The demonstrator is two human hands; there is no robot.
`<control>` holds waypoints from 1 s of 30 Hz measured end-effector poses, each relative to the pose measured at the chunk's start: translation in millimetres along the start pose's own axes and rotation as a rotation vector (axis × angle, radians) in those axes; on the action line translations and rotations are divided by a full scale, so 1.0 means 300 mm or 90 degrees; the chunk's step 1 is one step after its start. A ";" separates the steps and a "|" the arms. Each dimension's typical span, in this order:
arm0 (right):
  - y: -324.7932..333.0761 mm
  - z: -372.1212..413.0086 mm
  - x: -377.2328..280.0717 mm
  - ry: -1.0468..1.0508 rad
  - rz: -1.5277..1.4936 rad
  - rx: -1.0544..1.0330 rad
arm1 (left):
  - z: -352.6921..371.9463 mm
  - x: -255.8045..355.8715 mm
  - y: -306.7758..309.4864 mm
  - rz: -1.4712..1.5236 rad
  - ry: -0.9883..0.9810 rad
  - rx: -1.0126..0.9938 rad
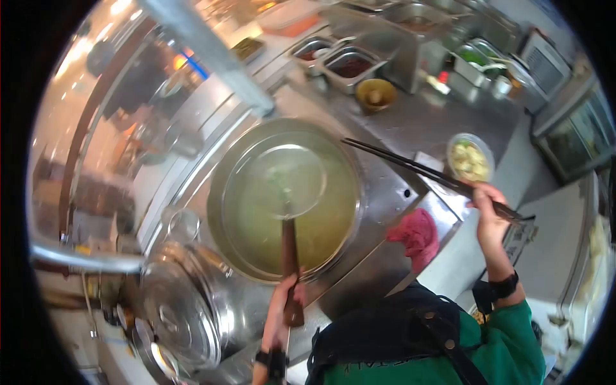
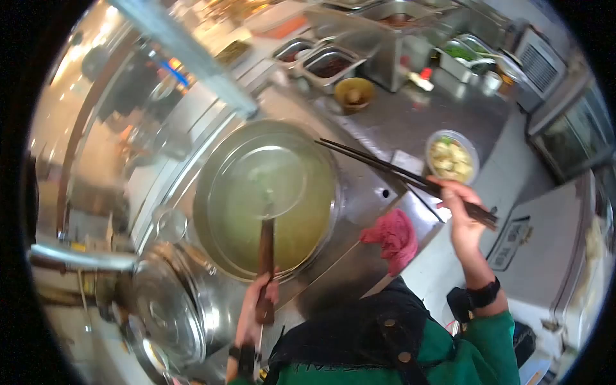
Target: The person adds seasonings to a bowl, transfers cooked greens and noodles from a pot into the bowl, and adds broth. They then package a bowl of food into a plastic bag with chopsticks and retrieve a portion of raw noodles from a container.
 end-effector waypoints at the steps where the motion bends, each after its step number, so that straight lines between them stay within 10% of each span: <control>1: 0.019 0.017 0.010 0.009 0.096 -0.035 | 0.047 -0.024 0.015 -0.041 -0.019 -0.011; 4: -0.011 0.078 0.068 0.161 0.092 -0.330 | 0.150 -0.150 0.021 -0.006 0.012 0.069; 5: -0.049 0.078 0.077 0.438 0.131 -0.311 | 0.179 -0.190 0.003 -0.011 -0.006 0.136; 7: -0.062 0.134 0.196 0.286 0.240 -0.542 | 0.174 -0.215 0.072 0.072 0.057 0.019; 10: -0.093 0.146 0.343 0.496 0.323 -0.590 | 0.216 -0.240 0.014 0.193 0.078 -0.092; 21: -0.168 0.112 0.236 0.548 0.319 -0.641 | 0.161 -0.383 -0.287 0.172 -0.057 0.000; 25: -0.260 0.325 0.232 0.036 0.179 -0.742 | 0.129 -0.438 -0.388 0.114 -0.061 0.004; 27: -0.320 0.429 0.173 -0.547 0.106 -0.820 | 0.051 -0.536 -0.337 0.036 -0.070 -0.136; 30: -0.370 0.483 0.127 -0.739 -0.118 -0.719 | 0.030 -0.574 -0.327 0.042 -0.004 -0.191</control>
Point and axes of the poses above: each hand's wrist, its own z-axis away from the middle knuckle, its own y-axis out of the back of the hand, x = y × z, the point moved 2 cm from there along -z, towards the middle knuckle, and after that the axes turned 7 degrees about x, right-handed, at the moved point
